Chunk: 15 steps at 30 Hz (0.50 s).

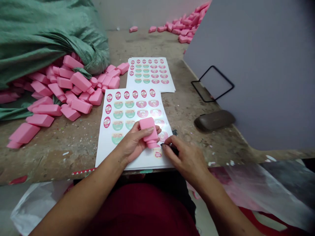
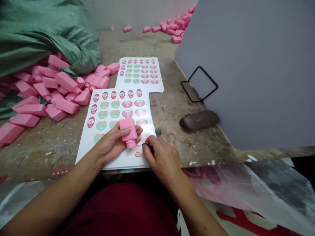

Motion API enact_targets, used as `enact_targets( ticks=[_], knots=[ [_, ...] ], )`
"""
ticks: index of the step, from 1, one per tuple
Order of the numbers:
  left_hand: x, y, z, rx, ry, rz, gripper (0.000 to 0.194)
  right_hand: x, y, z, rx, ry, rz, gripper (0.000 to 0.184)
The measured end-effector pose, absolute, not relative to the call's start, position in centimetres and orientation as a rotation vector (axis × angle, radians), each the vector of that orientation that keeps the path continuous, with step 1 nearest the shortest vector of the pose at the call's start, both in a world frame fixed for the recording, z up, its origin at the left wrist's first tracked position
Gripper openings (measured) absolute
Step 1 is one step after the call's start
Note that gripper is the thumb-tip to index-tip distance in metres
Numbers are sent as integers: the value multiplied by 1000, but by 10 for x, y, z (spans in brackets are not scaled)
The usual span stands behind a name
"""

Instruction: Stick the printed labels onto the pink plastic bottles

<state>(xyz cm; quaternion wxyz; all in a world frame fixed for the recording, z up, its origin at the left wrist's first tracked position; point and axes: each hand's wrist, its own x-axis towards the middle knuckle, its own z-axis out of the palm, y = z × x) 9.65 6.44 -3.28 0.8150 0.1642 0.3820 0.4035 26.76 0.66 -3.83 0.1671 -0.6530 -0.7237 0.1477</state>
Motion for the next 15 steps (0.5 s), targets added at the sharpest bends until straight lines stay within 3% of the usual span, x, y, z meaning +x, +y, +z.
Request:
enact_targets(
  ticks=[4,9,15],
  knots=[
    [97,65,-32,353,821,862,33,271,7,-38,-1858,-1956,631,20],
    [96,65,-31,335,814,857,31,271,7,-40,-1844,-2078,341,18],
    [96,66,-33,331,781,862,30,266,9,-41,-1812,-2168,280,18]
  ],
)
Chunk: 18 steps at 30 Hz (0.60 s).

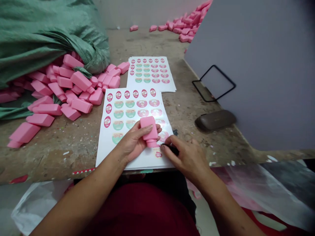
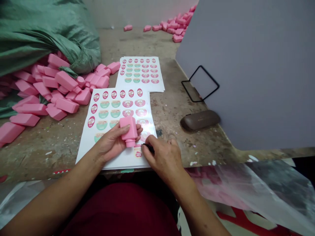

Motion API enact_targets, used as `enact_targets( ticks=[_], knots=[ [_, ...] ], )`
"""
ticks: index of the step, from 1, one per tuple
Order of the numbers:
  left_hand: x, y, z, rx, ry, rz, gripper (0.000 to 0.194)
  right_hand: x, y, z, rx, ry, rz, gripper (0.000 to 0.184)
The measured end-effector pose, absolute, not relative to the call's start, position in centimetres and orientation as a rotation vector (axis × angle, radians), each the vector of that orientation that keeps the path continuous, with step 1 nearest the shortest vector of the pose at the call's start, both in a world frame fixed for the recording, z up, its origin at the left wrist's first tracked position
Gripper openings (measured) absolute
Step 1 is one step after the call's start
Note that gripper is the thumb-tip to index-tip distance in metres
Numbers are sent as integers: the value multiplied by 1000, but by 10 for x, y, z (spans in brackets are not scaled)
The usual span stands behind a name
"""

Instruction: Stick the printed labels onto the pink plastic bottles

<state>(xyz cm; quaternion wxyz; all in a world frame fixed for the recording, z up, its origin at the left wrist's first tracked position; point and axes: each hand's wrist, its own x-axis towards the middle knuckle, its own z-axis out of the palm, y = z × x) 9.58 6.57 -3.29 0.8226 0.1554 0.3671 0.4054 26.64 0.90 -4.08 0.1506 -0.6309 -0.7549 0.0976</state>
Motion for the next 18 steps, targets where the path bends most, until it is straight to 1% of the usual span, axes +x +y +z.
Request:
enact_targets(
  ticks=[3,5,7,9,13,18],
  knots=[
    [96,66,-34,350,767,868,27,264,11,-42,-1881,-2045,331,24],
    [96,66,-35,352,770,874,25,265,12,-43,-1888,-1853,601,27],
    [95,65,-34,343,782,878,25,268,12,-43,-1798,-1585,986,32],
    [95,65,-34,331,791,876,27,273,12,-41,-1693,-1324,1213,36],
    [95,65,-31,404,816,866,32,277,11,-26,-1669,-1111,1223,39],
    [95,56,-25,498,844,864,43,274,15,-6,-1583,-1173,1151,37]
  ],
)
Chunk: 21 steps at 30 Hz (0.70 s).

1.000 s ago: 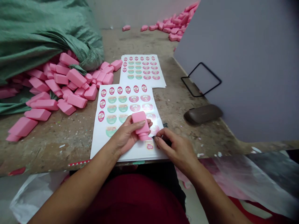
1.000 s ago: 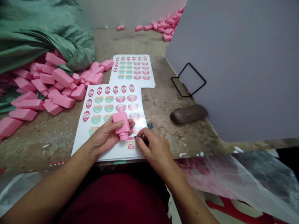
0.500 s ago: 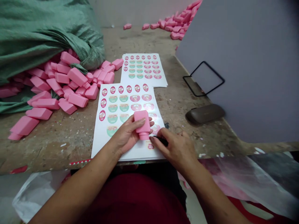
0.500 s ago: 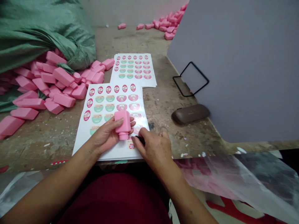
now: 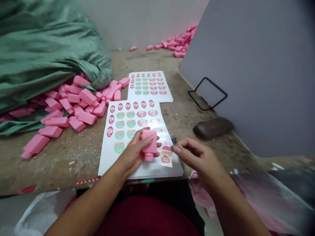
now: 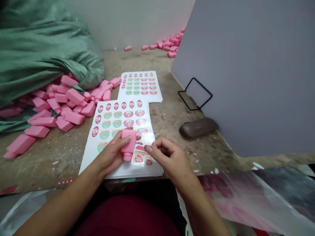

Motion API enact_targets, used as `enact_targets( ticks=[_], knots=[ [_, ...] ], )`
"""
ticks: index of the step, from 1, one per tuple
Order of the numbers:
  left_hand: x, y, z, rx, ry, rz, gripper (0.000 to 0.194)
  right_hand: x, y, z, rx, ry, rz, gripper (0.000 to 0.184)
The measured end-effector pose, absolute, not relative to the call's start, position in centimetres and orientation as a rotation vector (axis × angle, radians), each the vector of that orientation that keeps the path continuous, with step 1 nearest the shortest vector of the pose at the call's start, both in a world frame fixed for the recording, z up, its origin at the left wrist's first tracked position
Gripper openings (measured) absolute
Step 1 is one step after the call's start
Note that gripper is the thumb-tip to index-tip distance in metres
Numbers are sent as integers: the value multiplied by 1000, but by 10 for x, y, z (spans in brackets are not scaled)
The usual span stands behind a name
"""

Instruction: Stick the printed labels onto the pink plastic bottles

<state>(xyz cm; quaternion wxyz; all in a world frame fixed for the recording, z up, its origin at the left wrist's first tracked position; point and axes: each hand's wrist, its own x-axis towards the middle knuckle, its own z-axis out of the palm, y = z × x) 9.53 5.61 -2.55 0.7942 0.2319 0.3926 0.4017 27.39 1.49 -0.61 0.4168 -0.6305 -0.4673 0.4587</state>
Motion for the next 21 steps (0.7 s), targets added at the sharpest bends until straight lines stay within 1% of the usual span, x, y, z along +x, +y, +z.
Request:
enact_targets(
  ticks=[10,21],
  knots=[
    [92,33,-8,411,864,836,49,257,24,-5,-1495,-1286,1212,38],
    [91,32,-12,495,832,796,62,258,25,-13,-1481,-1303,1206,37]
  ],
)
